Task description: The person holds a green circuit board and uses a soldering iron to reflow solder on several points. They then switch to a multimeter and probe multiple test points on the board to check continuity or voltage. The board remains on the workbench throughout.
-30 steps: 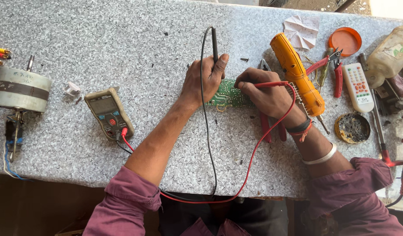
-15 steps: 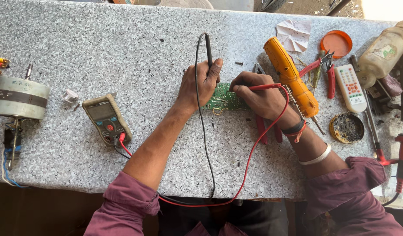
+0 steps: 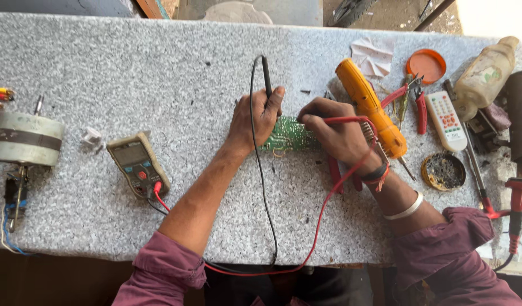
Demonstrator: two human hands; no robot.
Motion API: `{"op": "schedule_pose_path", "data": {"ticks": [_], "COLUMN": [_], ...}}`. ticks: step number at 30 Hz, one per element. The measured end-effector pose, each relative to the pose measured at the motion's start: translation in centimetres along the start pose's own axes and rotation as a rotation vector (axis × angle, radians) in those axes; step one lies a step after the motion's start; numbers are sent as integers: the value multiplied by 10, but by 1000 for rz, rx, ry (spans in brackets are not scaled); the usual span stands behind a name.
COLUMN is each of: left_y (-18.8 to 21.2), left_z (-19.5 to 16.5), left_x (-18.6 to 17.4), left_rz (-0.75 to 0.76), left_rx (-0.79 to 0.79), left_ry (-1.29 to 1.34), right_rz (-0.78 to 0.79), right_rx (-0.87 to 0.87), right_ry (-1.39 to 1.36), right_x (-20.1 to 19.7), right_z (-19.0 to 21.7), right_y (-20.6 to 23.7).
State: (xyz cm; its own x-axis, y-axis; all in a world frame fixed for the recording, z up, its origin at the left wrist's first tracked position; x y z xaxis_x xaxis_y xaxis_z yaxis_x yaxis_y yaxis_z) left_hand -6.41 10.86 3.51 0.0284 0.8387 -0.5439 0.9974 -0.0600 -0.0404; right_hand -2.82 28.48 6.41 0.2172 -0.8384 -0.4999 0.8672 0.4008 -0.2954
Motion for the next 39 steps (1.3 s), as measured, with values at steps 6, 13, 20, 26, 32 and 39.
{"op": "schedule_pose_path", "data": {"ticks": [6,13,20,26,32,39], "left_y": [-2,-5,-2,-1,0,-3], "left_z": [3,2,-2,-6,-5,2], "left_x": [2,0,3,-1,1,6], "left_rz": [47,29,59,55,58,79], "left_rx": [-49,-47,-66,-72,-52,-73], "left_ry": [-16,-34,-34,-34,-33,-50], "right_rz": [-71,100,209,218,221,181], "right_rx": [-138,-219,-151,-164,-155,-156], "right_ry": [-5,7,5,50,57,44], "right_x": [-1,0,10,9,10,7], "right_z": [11,20,15,16,16,20], "right_y": [1,-2,-2,-2,-3,-3]}}
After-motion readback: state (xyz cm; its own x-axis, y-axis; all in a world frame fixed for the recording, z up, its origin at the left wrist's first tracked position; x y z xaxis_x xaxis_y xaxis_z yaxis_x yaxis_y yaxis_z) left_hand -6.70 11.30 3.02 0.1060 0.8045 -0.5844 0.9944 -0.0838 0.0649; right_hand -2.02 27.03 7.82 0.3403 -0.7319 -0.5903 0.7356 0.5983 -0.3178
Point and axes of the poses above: each hand's wrist, its own y-axis away from the middle knuckle, its own x-axis out of the palm, z = x × y, the point moved 7 cm from there along -y, towards the middle knuckle, and after that the axes turned 9 degrees about -x, right-handed, at the moved point
